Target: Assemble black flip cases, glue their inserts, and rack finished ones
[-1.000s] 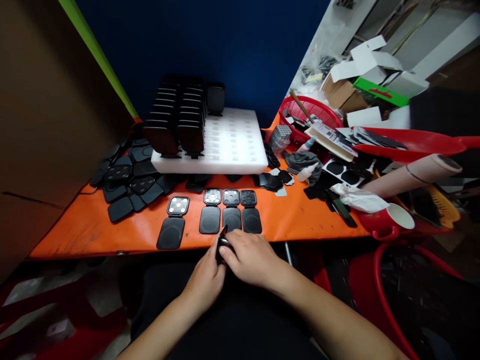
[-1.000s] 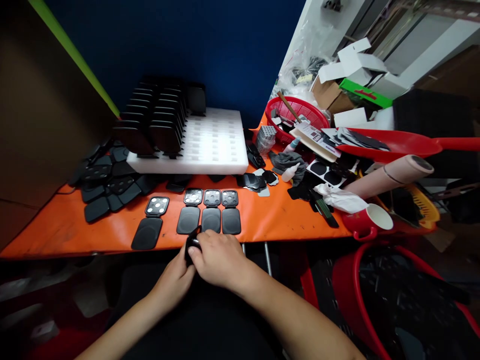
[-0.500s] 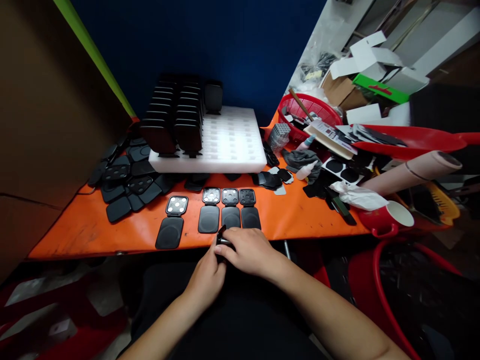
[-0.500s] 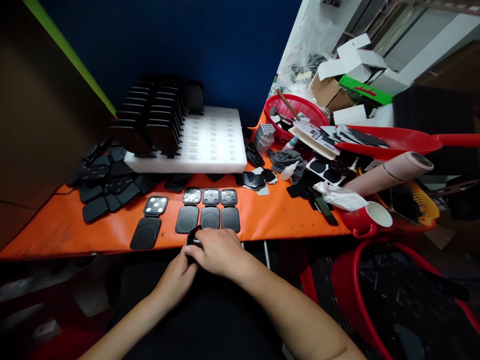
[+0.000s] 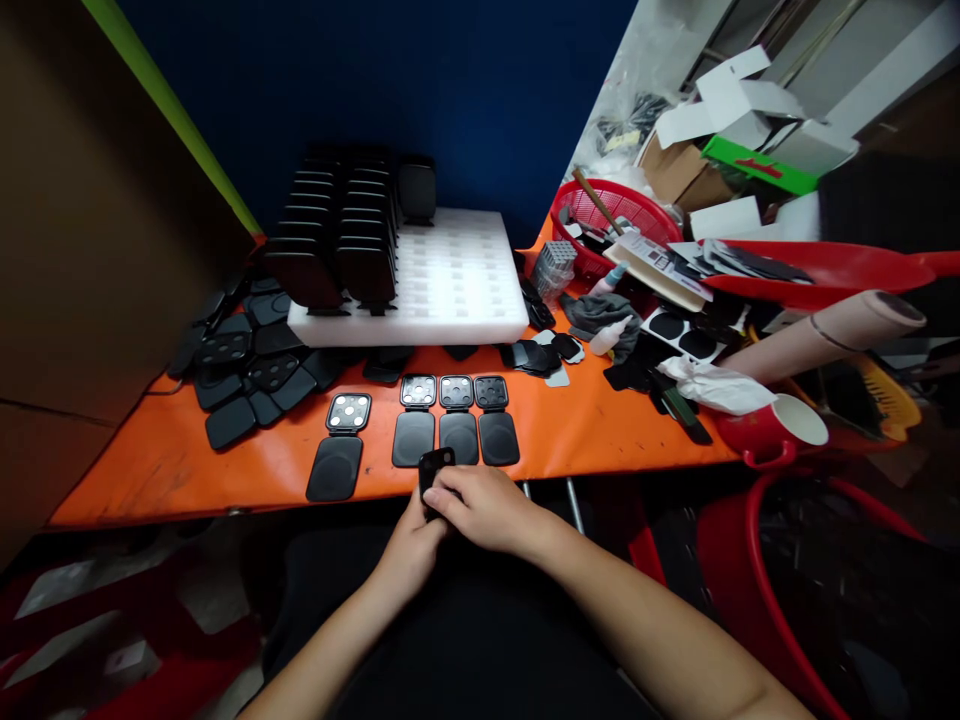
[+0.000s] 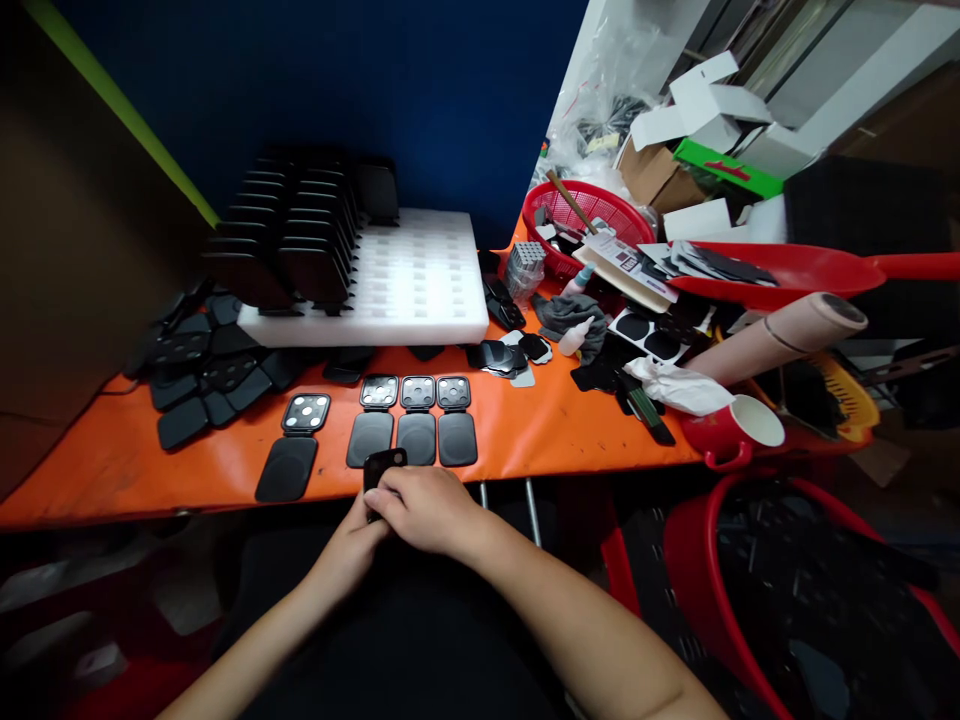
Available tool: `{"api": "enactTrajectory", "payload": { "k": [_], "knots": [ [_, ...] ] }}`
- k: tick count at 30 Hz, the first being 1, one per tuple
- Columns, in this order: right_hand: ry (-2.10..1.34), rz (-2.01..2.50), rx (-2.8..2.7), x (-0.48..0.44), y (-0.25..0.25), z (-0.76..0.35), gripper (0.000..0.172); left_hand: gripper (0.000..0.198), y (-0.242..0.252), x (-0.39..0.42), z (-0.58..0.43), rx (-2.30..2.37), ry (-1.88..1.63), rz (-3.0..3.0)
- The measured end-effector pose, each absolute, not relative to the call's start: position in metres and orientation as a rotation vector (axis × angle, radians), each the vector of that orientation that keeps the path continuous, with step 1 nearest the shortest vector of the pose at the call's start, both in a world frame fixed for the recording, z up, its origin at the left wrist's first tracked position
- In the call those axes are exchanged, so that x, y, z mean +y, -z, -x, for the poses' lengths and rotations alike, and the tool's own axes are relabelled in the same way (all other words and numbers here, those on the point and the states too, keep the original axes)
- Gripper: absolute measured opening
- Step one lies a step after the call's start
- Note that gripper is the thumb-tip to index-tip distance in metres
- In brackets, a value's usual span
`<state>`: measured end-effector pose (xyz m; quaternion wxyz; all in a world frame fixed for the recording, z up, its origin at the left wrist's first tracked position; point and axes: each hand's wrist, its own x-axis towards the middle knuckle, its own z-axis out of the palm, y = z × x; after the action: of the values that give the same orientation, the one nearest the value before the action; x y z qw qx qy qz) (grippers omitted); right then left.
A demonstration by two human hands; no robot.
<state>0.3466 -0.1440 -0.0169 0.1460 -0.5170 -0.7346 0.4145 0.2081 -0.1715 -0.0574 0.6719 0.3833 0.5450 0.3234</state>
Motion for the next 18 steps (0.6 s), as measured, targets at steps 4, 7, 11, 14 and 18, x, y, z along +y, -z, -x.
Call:
{"api": "enactTrajectory", "payload": {
  "k": [4,7,11,14,18],
  "knots": [
    [-1.683,1.334,-1.536,-0.139,0.027,-0.365,0.031,0.044,0.049,-0.173,-0.206,1.052,-0.671,-0.485],
    [-1.75,1.273,-1.291,-0.135,0.033,-0.374,0.031,0.034,0.044,-0.173,-0.204,0.941,-0.667,-0.378],
    [-1.727,1.256,-1.208,-0.135,0.035,-0.373,0.032,0.034,0.039,-0.172,-0.203,0.905,-0.647,-0.343],
    [-1.541,1.36,-1.217,-0.137,0.036,-0.367,0.023,0.04,0.038,-0.171,-0.203,0.895,-0.644,-0.338],
    [-1.345,1.525,-1.335,-0.14,0.038,-0.361,0.019,0.036,0.04,-0.169,-0.205,0.997,-0.625,-0.41]
  ]
}}
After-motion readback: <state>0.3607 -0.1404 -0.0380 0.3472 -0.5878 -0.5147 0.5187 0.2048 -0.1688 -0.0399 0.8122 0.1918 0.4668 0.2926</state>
